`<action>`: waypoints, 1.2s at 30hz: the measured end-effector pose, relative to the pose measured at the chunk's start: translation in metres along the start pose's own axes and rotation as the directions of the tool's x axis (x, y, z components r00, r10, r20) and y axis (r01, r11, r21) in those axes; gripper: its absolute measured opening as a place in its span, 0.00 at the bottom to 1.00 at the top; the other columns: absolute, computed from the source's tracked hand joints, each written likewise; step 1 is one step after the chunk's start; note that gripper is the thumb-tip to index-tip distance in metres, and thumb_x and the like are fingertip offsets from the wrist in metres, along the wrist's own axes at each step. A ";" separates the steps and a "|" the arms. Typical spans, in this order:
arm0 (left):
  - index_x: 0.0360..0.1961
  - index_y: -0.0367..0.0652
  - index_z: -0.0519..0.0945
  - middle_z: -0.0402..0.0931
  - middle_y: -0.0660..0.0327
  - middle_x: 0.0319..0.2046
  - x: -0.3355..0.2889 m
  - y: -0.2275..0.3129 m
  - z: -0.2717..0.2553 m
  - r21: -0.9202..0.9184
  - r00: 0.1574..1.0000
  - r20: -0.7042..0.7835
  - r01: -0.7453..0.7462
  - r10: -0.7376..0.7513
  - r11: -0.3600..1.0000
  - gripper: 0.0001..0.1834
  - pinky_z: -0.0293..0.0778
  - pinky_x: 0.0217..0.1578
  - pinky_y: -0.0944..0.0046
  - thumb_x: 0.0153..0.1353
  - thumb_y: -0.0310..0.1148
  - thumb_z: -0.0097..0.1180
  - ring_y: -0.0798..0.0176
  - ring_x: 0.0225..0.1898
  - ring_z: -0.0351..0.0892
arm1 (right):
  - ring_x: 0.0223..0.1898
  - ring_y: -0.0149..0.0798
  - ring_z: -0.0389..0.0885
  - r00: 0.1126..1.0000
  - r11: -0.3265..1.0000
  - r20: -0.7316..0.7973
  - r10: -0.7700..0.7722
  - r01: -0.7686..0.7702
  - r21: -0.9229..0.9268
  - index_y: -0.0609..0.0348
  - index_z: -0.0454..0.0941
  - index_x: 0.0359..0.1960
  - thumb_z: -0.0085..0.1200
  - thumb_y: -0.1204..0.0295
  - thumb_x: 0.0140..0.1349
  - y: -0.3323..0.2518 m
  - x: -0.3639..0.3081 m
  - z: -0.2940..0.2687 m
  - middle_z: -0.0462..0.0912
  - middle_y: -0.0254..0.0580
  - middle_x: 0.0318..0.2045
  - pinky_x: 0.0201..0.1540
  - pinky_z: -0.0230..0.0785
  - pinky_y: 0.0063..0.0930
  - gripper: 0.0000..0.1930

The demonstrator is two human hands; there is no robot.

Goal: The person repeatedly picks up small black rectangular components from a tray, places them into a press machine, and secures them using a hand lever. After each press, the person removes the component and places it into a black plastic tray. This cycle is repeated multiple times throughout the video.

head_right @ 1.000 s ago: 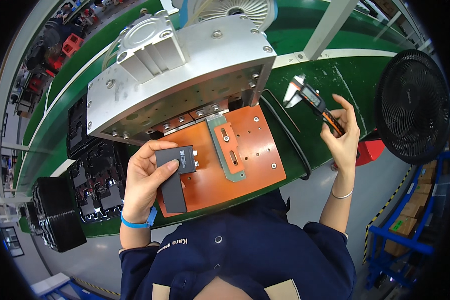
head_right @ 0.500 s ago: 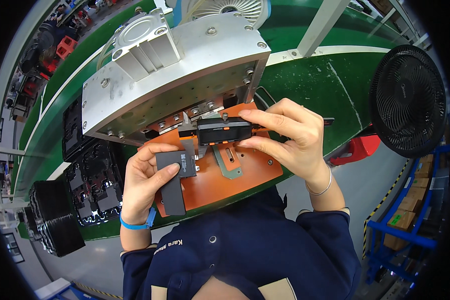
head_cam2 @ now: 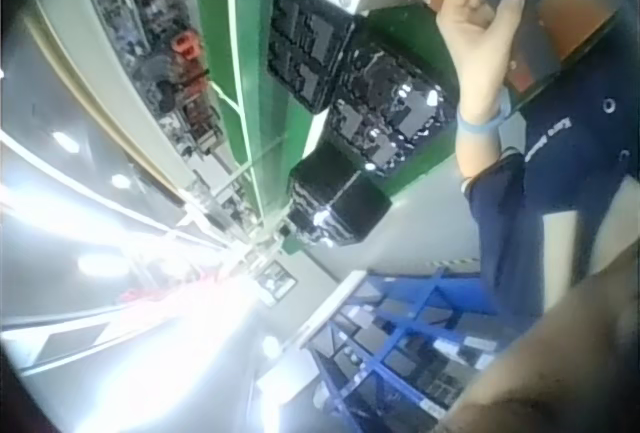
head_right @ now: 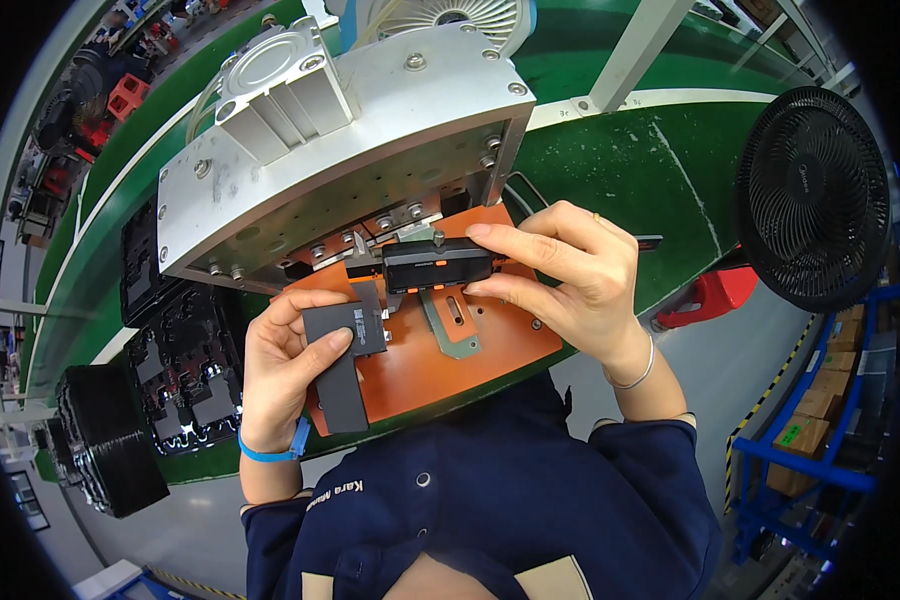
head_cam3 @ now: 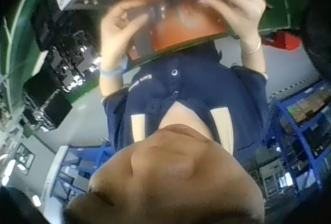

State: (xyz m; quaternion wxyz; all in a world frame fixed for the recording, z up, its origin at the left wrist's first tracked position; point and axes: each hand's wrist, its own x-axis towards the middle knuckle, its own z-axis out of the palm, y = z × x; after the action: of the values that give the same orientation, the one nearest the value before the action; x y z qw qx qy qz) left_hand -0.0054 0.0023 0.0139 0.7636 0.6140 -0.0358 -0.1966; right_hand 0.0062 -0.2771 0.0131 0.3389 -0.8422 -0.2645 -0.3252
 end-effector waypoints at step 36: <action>0.49 0.32 0.76 0.83 0.58 0.39 0.001 -0.001 -0.003 -0.015 1.000 -0.002 -0.014 0.014 1.000 0.16 0.78 0.38 0.73 0.60 0.19 0.60 0.72 0.37 0.82 | 0.22 0.28 0.74 0.999 0.994 0.031 0.014 -0.017 0.106 0.52 0.87 0.42 0.74 0.64 0.36 -0.001 -0.005 0.002 0.78 0.31 0.22 0.22 0.64 0.20 0.25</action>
State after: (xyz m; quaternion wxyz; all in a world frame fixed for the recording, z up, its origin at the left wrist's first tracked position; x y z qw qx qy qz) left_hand -0.0036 0.0044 0.0117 0.7695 0.6083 -0.0377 -0.1909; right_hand 0.0030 -0.2767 0.0088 0.3817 -0.8299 -0.2801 -0.2951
